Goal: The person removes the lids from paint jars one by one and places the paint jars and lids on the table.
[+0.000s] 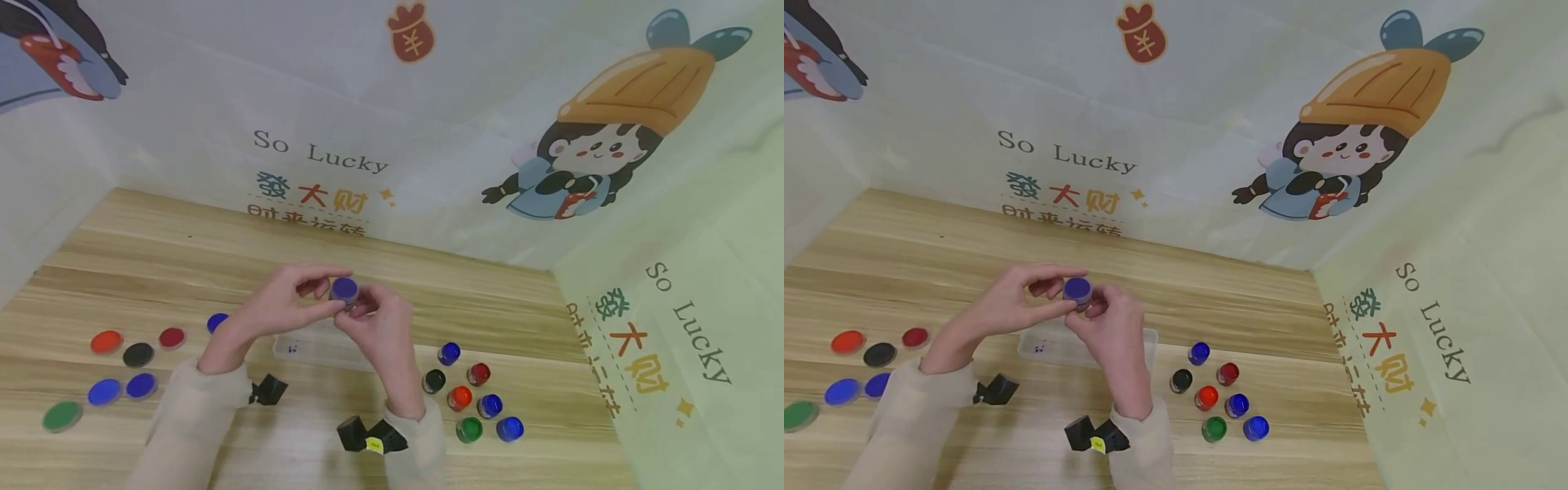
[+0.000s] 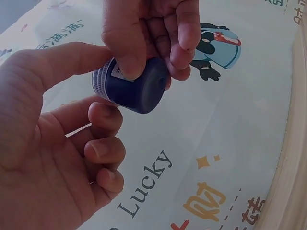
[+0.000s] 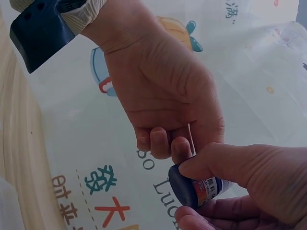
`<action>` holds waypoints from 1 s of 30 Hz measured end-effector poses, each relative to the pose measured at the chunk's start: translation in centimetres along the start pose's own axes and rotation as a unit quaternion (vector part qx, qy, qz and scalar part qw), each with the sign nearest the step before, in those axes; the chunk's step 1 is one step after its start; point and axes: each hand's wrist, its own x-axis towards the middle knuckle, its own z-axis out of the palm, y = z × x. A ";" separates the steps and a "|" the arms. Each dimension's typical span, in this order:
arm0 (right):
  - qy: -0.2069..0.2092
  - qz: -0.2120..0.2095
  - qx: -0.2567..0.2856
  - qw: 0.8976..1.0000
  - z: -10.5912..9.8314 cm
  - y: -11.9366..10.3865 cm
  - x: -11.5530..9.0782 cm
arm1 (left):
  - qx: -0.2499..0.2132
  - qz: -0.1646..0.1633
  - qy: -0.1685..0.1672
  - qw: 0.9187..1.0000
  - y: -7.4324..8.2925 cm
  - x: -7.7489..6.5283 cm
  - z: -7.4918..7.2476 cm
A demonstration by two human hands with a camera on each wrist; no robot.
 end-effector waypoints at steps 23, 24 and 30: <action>0.001 0.014 0.002 1.000 0.7 -0.5 -1.0 | 0.019 -0.075 0.018 0.997 1.3 -0.7 0.2; -0.002 0.014 0.002 1.000 0.7 -0.4 -1.0 | 0.020 -0.058 0.011 0.998 1.2 -0.8 0.0; -0.012 0.001 0.003 1.000 0.8 -0.2 -1.0 | 0.023 -0.009 0.010 1.000 0.7 -1.0 -0.4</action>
